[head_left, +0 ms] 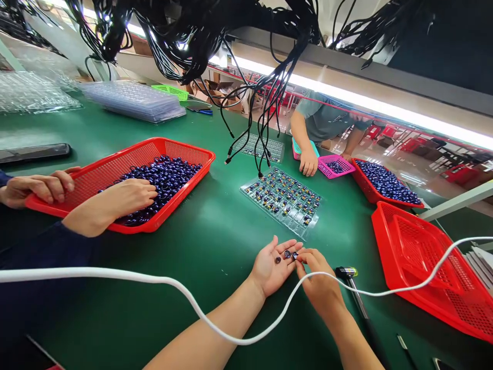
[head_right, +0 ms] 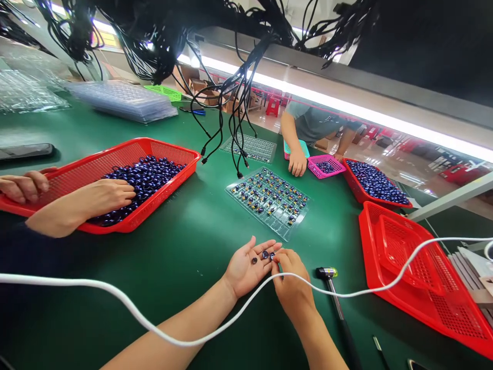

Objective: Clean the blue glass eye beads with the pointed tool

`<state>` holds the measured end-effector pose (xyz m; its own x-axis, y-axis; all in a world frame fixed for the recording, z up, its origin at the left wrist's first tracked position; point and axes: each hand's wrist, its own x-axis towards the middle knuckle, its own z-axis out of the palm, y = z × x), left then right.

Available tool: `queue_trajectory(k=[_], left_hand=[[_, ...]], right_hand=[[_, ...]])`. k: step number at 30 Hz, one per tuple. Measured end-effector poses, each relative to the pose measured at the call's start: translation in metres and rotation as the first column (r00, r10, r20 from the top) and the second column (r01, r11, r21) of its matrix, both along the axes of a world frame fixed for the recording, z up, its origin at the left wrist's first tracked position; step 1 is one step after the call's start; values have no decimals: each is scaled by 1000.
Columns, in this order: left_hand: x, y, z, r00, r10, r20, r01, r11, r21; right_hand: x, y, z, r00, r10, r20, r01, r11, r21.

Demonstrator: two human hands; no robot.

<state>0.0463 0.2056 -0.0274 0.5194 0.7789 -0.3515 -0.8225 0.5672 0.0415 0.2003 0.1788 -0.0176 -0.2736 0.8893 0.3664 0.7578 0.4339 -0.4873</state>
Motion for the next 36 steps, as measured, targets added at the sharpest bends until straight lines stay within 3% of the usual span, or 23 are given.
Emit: queue_trajectory(k=[6,19,31,36], left_hand=[[-1,0,1,999,14,-34,-14,1000,10],[-1,0,-1,999,42,-13,-42,999,31],[2,0,-2,999,42,-26,-42,999,14],[1,-1,-2,999,36,-37,-35,999,23]], right_hand=[[1,-3,7,997,-33,-75,28,997,-65],[-3,-6,1,991,-43,-124,27,991,-128],[-13,-1,-18,996,11,-85,-10,1000,15],[-13,1,-16,992,8,-124,-14,999,-49]])
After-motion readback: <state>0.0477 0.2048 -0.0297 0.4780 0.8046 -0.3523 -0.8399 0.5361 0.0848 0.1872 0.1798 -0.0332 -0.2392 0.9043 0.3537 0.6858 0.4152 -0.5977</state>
